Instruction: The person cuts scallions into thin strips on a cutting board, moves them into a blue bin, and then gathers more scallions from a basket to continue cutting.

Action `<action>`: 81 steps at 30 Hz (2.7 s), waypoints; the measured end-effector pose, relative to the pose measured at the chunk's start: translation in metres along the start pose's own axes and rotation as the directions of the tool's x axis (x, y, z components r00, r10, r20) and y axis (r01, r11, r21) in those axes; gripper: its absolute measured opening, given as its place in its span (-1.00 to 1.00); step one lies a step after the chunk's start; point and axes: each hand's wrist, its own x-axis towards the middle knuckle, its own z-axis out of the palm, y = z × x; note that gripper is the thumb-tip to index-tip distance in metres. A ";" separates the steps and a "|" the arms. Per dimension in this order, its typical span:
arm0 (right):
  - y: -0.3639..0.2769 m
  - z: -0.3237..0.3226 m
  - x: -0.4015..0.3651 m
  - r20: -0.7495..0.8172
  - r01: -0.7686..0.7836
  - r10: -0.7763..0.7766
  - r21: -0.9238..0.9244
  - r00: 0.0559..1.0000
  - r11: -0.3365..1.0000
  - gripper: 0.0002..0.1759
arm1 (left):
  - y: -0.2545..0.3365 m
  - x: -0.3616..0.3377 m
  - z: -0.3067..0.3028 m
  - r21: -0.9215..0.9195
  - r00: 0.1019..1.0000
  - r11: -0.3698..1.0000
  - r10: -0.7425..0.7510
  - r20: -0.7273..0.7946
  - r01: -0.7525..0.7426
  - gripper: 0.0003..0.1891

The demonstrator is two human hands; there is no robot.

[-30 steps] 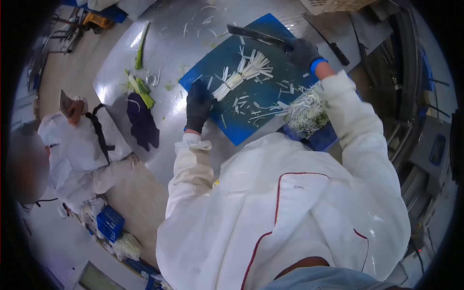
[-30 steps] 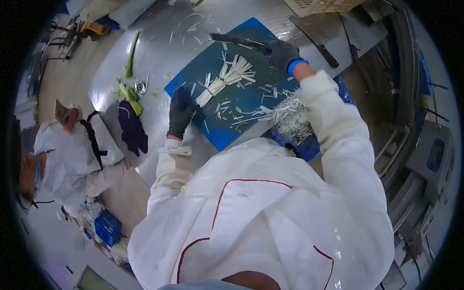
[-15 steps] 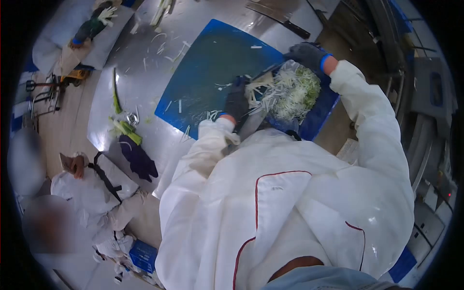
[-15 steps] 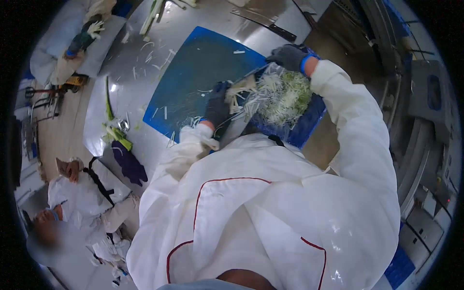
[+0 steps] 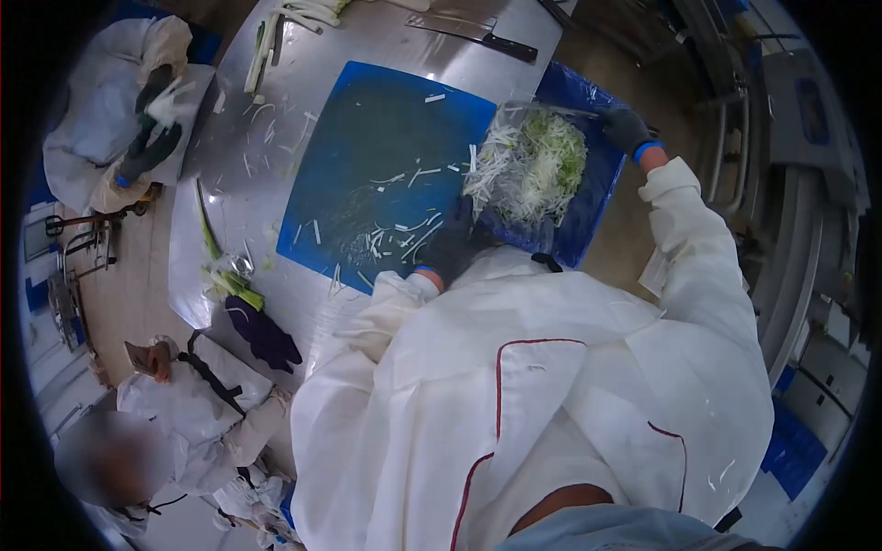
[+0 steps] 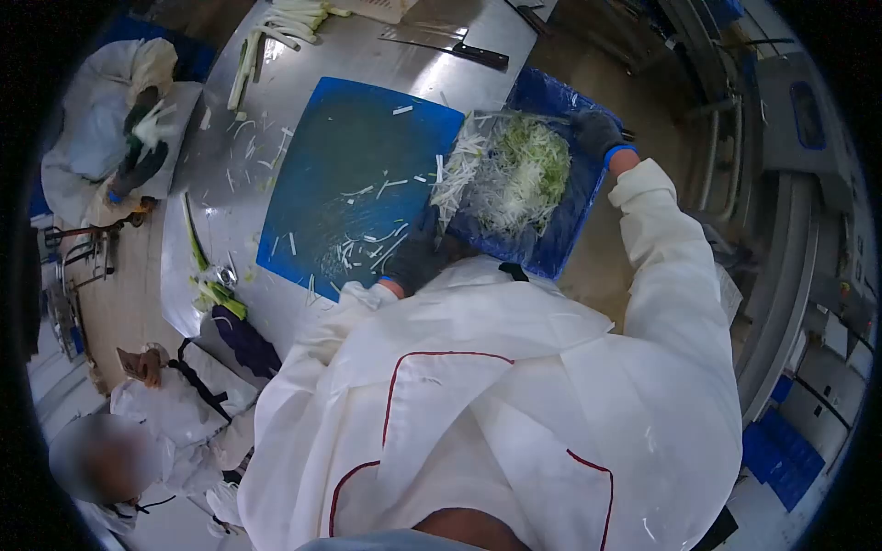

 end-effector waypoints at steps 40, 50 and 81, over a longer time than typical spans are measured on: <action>-0.312 0.062 0.103 0.557 -0.546 0.164 0.830 0.814 -0.111 -0.75 | -0.101 -0.094 -0.090 0.312 0.815 0.910 -0.045 -0.578 0.272 -0.52; -0.315 0.061 0.099 0.373 -0.406 0.238 0.908 0.897 0.108 -0.84 | -0.100 -0.089 -0.091 0.296 0.796 0.903 -0.077 -0.600 0.311 -0.52; -0.320 0.058 0.102 0.385 -0.406 0.215 0.912 0.897 0.060 -0.75 | -0.119 0.012 -0.087 0.409 0.788 0.846 -0.021 -0.615 0.342 -0.40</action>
